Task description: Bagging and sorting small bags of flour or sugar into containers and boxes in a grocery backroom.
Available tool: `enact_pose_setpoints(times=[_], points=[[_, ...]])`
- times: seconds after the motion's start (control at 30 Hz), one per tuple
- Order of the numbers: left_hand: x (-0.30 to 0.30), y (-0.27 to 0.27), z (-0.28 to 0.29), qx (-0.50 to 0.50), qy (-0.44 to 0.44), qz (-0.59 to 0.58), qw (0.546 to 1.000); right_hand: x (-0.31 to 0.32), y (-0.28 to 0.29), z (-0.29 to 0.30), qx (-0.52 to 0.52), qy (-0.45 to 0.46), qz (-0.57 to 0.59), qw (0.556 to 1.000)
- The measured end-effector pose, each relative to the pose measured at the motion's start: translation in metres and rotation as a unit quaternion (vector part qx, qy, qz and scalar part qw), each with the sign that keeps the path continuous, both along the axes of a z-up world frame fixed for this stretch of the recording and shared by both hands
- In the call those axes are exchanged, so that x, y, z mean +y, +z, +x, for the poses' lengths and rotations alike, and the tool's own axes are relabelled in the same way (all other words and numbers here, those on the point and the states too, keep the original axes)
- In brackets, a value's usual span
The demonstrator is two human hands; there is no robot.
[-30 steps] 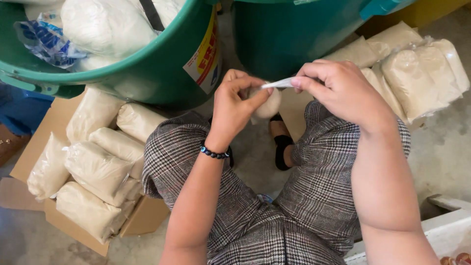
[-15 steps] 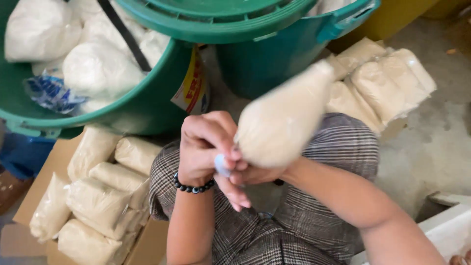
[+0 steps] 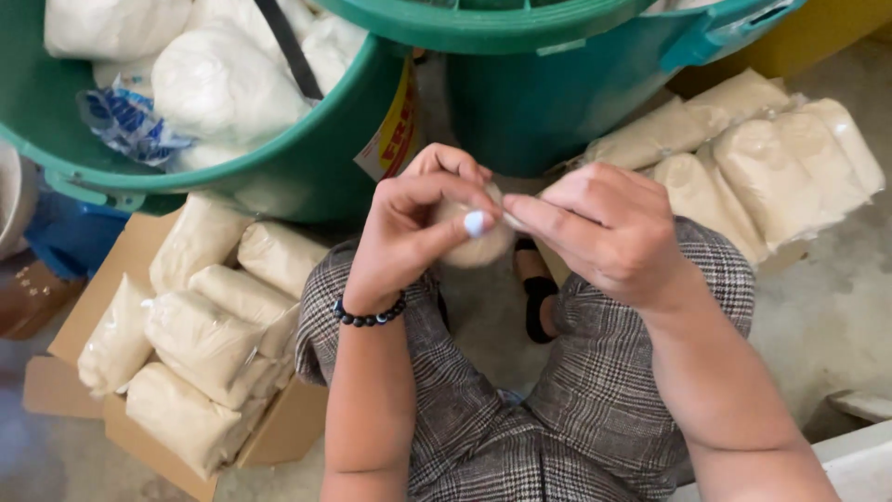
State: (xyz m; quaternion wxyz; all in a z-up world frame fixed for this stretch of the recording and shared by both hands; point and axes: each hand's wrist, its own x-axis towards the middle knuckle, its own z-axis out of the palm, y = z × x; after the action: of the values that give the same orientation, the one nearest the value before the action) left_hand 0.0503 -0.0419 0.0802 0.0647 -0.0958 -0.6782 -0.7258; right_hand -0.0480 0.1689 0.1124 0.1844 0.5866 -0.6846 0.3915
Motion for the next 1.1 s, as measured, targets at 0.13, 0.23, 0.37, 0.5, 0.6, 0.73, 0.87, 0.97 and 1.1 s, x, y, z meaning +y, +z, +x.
enact_pose_setpoints(times=[0.13,0.23,0.37,0.5,0.6,0.73,0.87,0.97,1.1], points=[[0.009,-0.014,-0.009,0.067,0.109,0.022,0.992,-0.013,-0.012,0.004,0.021,-0.071,0.012,0.997],[0.022,-0.022,-0.017,0.088,0.173,-0.006,0.981,-0.017,-0.015,0.006,-0.046,-0.114,0.013,0.992],[0.036,-0.027,-0.020,0.099,0.249,-0.104,0.958,-0.022,-0.024,0.001,-0.340,-0.115,0.013,0.933],[0.046,-0.038,-0.020,0.101,0.239,-0.050,0.964,-0.022,-0.062,-0.020,-0.577,-0.017,-0.019,0.816],[0.047,-0.044,-0.021,0.074,0.237,0.007,0.969,-0.028,-0.060,-0.021,-0.659,0.054,-0.063,0.748],[0.044,-0.053,-0.027,0.099,0.271,0.004,0.957,-0.038,-0.054,-0.010,-0.619,0.040,-0.086,0.780],[0.043,-0.056,-0.030,0.116,0.279,-0.003,0.953,-0.043,-0.053,0.004,-0.504,-0.024,-0.106,0.857],[0.042,-0.059,-0.033,0.090,0.240,0.089,0.962,-0.045,-0.054,0.009,-0.438,-0.080,-0.103,0.890],[0.042,-0.057,-0.029,0.091,0.227,0.093,0.965,-0.043,-0.052,0.007,-0.456,-0.072,-0.119,0.879]])
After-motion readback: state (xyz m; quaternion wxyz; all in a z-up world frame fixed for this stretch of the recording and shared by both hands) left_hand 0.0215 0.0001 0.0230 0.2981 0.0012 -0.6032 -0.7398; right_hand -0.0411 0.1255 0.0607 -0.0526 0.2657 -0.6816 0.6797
